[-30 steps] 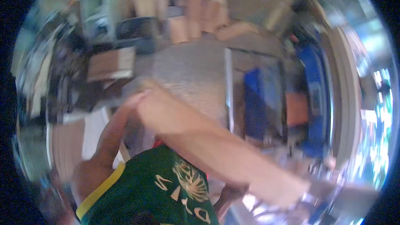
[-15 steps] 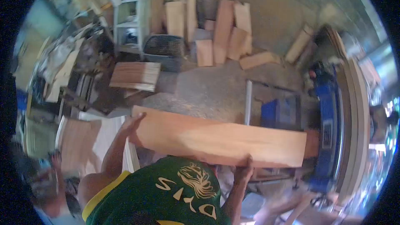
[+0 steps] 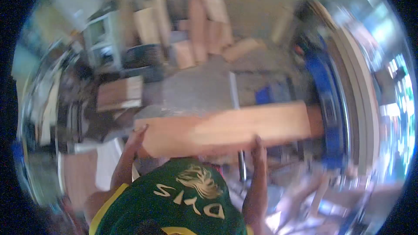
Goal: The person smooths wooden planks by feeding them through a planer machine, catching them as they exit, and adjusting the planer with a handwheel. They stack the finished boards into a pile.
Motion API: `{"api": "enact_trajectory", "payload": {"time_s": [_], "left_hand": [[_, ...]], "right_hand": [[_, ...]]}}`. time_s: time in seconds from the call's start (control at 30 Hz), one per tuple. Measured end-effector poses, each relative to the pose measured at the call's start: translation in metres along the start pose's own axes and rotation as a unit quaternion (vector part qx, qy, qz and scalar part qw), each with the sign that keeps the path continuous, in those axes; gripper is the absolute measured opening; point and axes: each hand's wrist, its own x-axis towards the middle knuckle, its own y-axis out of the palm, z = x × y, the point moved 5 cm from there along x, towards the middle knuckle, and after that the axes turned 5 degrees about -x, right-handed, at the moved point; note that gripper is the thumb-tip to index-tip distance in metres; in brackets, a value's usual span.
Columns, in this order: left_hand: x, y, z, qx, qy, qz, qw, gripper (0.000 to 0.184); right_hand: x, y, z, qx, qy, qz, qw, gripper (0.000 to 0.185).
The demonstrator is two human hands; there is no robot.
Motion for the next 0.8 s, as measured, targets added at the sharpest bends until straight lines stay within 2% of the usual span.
{"api": "enact_trajectory", "payload": {"time_s": [0.07, 0.1, 0.13, 0.2, 0.23, 0.27, 0.33, 0.37, 0.43, 0.47, 0.5, 0.53, 0.6, 0.63, 0.7, 0.73, 0.8], "left_hand": [[-0.006, 0.017, -0.006, 0.027, 0.022, -0.010, 0.999, 0.070], [0.011, -0.002, 0.002, 0.051, 0.040, 0.018, 0.998, 0.070], [0.030, -0.014, 0.008, 0.068, 0.060, 0.043, 0.995, 0.070], [0.011, 0.035, -0.007, 0.059, 0.090, 0.065, 0.992, 0.076], [0.017, 0.038, -0.005, 0.074, 0.080, 0.087, 0.990, 0.076], [0.024, 0.034, -0.002, 0.082, 0.065, 0.093, 0.990, 0.079], [0.025, 0.023, 0.011, 0.094, 0.048, 0.097, 0.990, 0.081], [0.029, 0.019, 0.017, 0.087, 0.019, 0.080, 0.993, 0.083], [0.023, 0.035, 0.019, 0.053, -0.021, 0.109, 0.992, 0.080], [0.021, 0.042, 0.020, 0.037, -0.041, 0.122, 0.991, 0.078], [-0.016, 0.081, 0.003, 0.072, -0.019, 0.121, 0.990, 0.075], [-0.036, 0.101, -0.008, 0.107, 0.002, 0.117, 0.987, 0.072], [-0.021, 0.094, 0.000, 0.086, 0.003, 0.121, 0.989, 0.069], [-0.012, 0.091, 0.005, 0.060, 0.005, 0.123, 0.991, 0.065], [0.000, 0.085, 0.011, 0.046, -0.004, 0.128, 0.991, 0.065], [0.005, 0.084, 0.013, 0.042, -0.011, 0.130, 0.991, 0.066], [0.009, 0.082, 0.015, 0.044, -0.016, 0.132, 0.990, 0.066]], "right_hand": [[-0.002, -0.006, 0.003, 0.004, 0.019, -0.049, 0.999, 0.041], [-0.003, -0.005, 0.008, -0.034, 0.040, -0.144, 0.988, 0.039], [-0.004, -0.005, 0.011, -0.024, -0.015, -0.149, 0.988, 0.050], [-0.018, 0.001, 0.028, -0.012, -0.041, -0.195, 0.980, 0.063], [-0.020, 0.002, 0.032, -0.003, -0.023, -0.226, 0.974, 0.065], [-0.020, 0.000, 0.033, -0.009, -0.044, -0.227, 0.973, 0.066], [-0.018, -0.013, 0.018, -0.125, -0.193, -0.310, 0.923, 0.070], [-0.023, -0.021, 0.007, -0.117, -0.191, -0.317, 0.922, 0.070], [-0.082, -0.031, 0.028, -0.217, -0.218, -0.393, 0.867, 0.067], [-0.096, -0.043, 0.018, -0.309, -0.212, -0.469, 0.800, 0.065], [-0.108, -0.052, 0.011, -0.396, -0.201, -0.535, 0.719, 0.064], [-0.122, -0.059, 0.007, -0.400, -0.136, -0.559, 0.713, 0.066], [-0.132, -0.071, -0.012, -0.392, -0.074, -0.610, 0.684, 0.079], [-0.123, -0.074, -0.025, -0.389, -0.075, -0.614, 0.683, 0.079], [-0.108, -0.078, -0.046, -0.323, -0.055, -0.591, 0.737, 0.092], [-0.107, -0.081, -0.045, -0.320, -0.055, -0.593, 0.737, 0.092], [-0.101, -0.084, -0.050, -0.240, -0.035, -0.536, 0.809, 0.089]]}}
